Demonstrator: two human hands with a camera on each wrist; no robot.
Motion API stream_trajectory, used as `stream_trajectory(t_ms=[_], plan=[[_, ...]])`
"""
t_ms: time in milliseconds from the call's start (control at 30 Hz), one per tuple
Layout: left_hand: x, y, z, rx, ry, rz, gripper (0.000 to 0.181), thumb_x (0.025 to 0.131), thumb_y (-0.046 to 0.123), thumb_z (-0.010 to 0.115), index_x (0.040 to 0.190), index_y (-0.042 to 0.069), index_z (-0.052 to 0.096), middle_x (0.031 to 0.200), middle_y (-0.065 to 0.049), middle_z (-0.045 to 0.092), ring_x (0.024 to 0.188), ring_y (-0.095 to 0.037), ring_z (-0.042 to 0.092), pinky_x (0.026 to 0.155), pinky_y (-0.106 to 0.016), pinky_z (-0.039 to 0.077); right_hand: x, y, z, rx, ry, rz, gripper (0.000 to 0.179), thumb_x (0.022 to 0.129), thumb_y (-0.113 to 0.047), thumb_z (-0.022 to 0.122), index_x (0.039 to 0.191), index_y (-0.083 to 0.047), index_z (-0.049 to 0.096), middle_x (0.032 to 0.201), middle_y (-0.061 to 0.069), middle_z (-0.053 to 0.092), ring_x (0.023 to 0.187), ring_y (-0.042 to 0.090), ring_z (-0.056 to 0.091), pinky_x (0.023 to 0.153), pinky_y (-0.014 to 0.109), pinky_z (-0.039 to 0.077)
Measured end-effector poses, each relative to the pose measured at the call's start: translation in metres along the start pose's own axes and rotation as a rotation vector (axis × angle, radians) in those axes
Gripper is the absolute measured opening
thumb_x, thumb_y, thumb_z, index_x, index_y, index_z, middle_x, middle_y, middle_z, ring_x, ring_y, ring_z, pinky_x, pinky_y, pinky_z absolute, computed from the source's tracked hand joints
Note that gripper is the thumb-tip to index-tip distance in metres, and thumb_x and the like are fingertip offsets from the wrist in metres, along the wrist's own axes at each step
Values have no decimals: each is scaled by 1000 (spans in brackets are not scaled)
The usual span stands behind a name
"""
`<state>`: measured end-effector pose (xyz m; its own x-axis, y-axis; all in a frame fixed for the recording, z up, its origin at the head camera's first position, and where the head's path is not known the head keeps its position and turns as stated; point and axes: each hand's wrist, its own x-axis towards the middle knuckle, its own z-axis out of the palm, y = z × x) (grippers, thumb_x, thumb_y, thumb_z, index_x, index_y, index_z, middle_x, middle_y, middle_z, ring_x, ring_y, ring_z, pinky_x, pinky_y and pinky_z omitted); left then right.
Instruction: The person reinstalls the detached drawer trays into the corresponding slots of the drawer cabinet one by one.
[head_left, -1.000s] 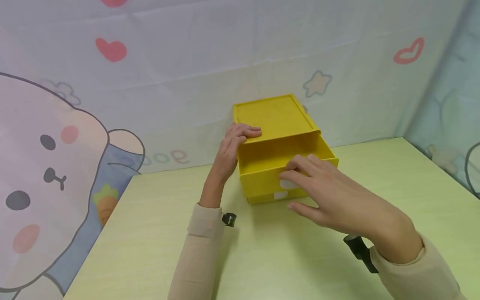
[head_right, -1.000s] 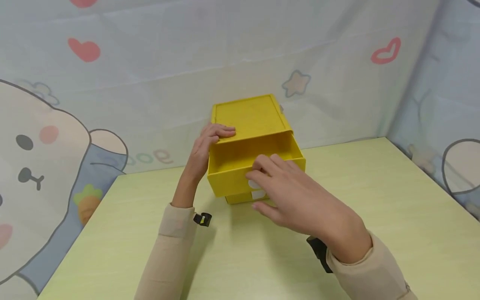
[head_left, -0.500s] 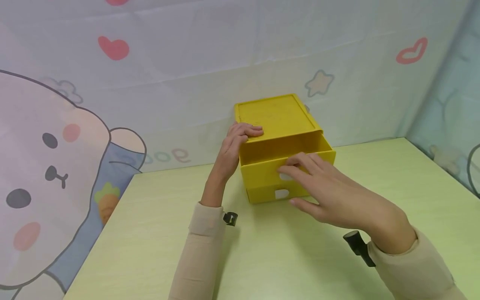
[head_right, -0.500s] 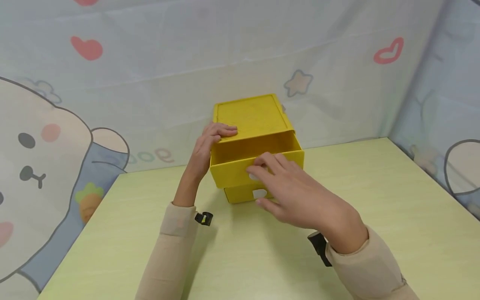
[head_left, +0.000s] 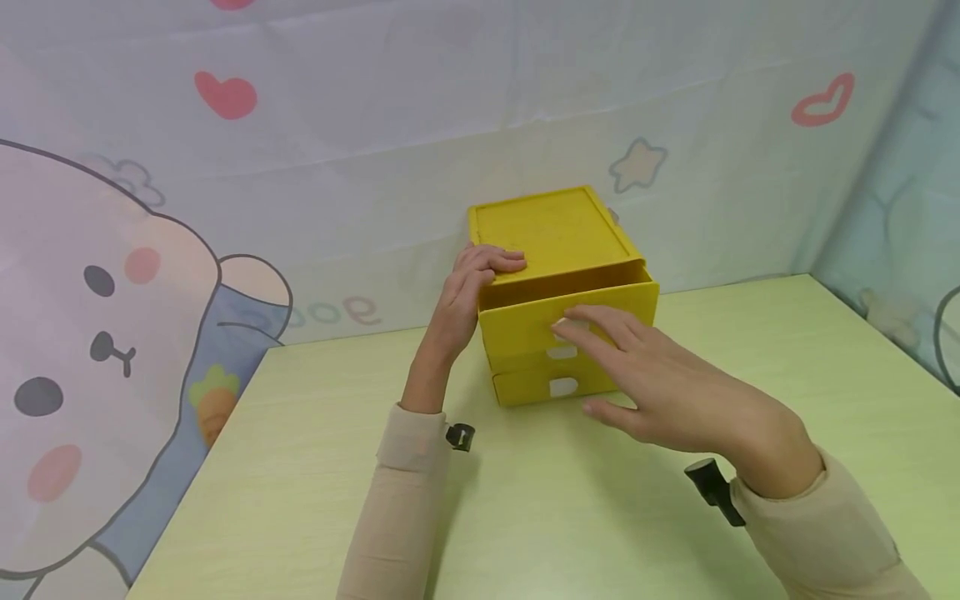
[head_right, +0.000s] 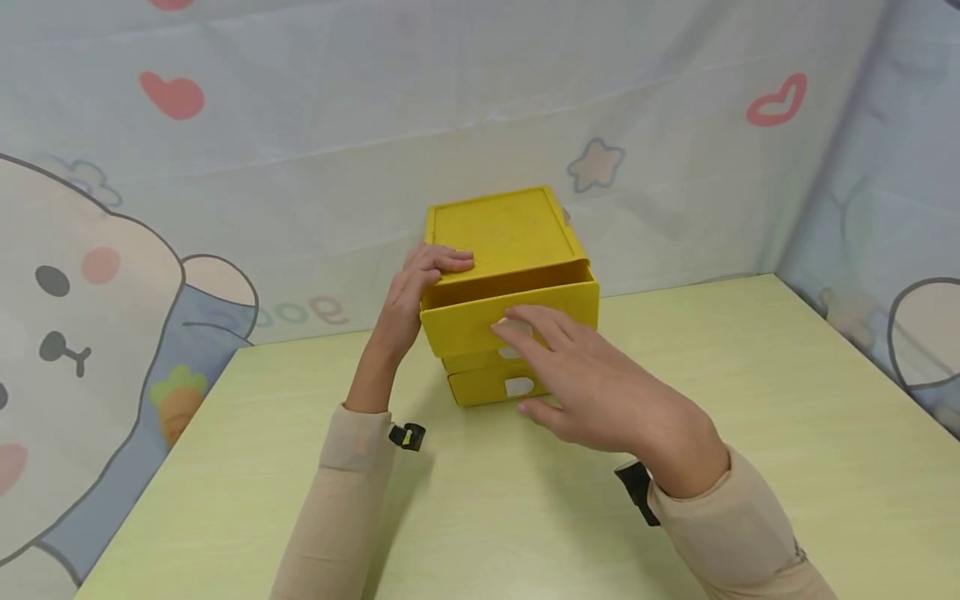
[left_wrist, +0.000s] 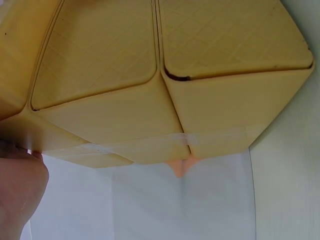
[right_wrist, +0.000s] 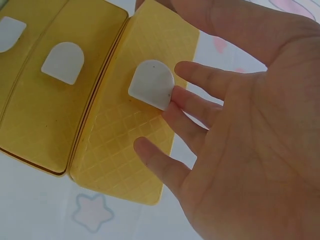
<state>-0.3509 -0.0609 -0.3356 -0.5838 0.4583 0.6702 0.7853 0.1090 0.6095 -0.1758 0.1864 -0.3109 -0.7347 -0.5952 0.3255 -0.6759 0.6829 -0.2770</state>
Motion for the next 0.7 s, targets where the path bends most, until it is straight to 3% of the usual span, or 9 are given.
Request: stream_trajectory(t_ms=[300, 700], plan=[[0, 1, 0, 2, 2, -7, 49, 109, 11, 30, 119, -5, 75, 131, -20, 70, 132, -30, 52, 133, -36, 5, 0, 5, 3, 42, -27, 8, 79, 100, -18, 74, 166, -14, 32, 174, 10, 22, 157, 35, 28, 118, 61, 40], [0, 0, 1, -2, 8, -20, 49, 109, 12, 30, 120, -5, 75, 131, -20, 70, 132, -30, 52, 133, -36, 7, 5, 12, 12, -14, -13, -19, 78, 99, -22, 77, 164, -10, 36, 176, 14, 17, 161, 38, 18, 121, 65, 35]])
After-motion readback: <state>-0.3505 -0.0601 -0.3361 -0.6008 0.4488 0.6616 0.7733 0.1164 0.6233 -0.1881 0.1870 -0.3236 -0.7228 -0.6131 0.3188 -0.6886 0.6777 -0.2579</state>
